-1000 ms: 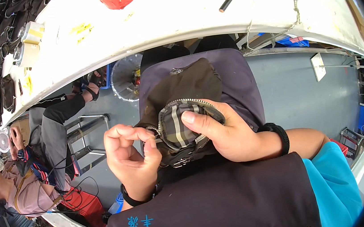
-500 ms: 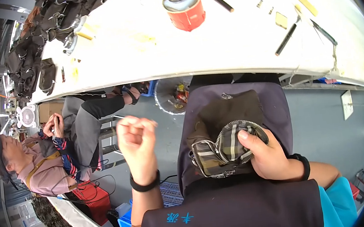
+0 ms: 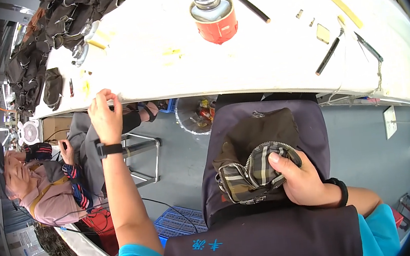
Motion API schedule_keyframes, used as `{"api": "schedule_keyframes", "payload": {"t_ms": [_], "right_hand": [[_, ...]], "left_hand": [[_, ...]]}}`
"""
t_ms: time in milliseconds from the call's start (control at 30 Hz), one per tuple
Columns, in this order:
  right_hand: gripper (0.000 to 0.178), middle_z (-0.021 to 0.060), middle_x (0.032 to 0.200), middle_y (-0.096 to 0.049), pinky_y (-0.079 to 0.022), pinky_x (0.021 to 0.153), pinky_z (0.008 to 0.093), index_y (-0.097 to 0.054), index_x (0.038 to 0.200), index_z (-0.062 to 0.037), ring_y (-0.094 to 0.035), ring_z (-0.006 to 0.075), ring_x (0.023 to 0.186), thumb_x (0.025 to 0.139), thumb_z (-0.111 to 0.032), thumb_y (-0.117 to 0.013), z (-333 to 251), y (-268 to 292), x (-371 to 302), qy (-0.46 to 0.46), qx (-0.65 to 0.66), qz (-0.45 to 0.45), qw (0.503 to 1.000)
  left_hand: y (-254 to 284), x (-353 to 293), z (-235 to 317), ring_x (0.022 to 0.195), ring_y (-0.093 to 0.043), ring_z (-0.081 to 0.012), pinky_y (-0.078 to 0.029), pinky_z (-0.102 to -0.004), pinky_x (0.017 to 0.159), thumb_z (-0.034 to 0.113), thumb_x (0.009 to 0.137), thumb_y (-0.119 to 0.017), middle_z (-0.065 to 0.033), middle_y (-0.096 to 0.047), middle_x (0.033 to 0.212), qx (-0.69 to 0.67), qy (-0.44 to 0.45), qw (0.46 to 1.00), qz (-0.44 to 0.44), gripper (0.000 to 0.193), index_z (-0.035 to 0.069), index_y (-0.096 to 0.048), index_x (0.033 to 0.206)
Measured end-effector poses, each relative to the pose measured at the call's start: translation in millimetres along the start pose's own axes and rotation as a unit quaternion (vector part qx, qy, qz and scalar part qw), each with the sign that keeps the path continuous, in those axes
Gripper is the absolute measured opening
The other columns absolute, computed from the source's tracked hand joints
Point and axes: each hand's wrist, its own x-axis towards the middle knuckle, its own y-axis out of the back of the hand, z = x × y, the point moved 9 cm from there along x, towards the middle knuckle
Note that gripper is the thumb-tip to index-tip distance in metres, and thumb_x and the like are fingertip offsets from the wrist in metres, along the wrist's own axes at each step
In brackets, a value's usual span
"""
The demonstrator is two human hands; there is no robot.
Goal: Finishing a leather pouch by trimming loose threads and inspecting the zipper hardware.
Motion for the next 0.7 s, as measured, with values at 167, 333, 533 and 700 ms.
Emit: {"api": "schedule_keyframes", "payload": {"t_ms": [167,333,533,700], "right_hand": [[0.026,0.0088,0.102,-0.068,-0.049,0.085,0.0302,-0.060,0.112,0.0029,-0.064,0.0157,0.094,0.097,-0.018,-0.052,-2.6,3.9,4.7,0.008,0.032,-0.009,0.999],[0.027,0.0068,0.104,-0.067,-0.047,0.086,0.0280,-0.060,0.114,0.0033,-0.062,0.0130,0.095,0.099,-0.016,-0.049,-3.9,-2.5,8.6,-0.008,0.044,-0.043,0.998],[0.028,0.0061,0.108,-0.066,-0.046,0.089,0.0280,-0.059,0.117,0.0023,-0.061,0.0120,0.099,0.100,-0.019,-0.051,0.1,2.1,0.3,-0.027,0.040,-0.036,0.998],[0.030,0.0064,0.109,-0.066,-0.045,0.090,0.0277,-0.058,0.119,0.0019,-0.059,0.0116,0.100,0.100,-0.020,-0.051,-5.4,5.5,-9.0,-0.013,0.032,-0.035,0.999]], "left_hand": [[10.1,-33.0,3.4,0.101,-0.062,-0.0260,-0.045,-0.0376,0.090,0.000,0.084,-0.061,-0.0103,-0.068,0.109,-0.170,0.075,0.982,-0.031,0.032,0.003,-0.058,0.115],[14.0,-101.4,13.9,0.074,-0.050,-0.0028,-0.041,-0.0182,0.068,0.005,0.088,-0.067,0.0033,-0.056,0.082,-0.410,0.298,0.862,0.007,0.021,0.003,-0.059,0.107],[52.9,-95.8,160.1,0.096,-0.059,-0.0203,-0.045,-0.0328,0.089,0.016,0.069,-0.084,-0.0079,-0.063,0.100,-0.581,0.133,0.789,-0.149,0.046,0.001,-0.061,0.107],[54.4,-80.7,248.8,0.100,-0.060,-0.0304,-0.044,-0.0376,0.093,0.027,0.060,-0.088,-0.0111,-0.065,0.104,-0.526,-0.079,0.793,-0.298,0.055,0.005,-0.065,0.104]]}}
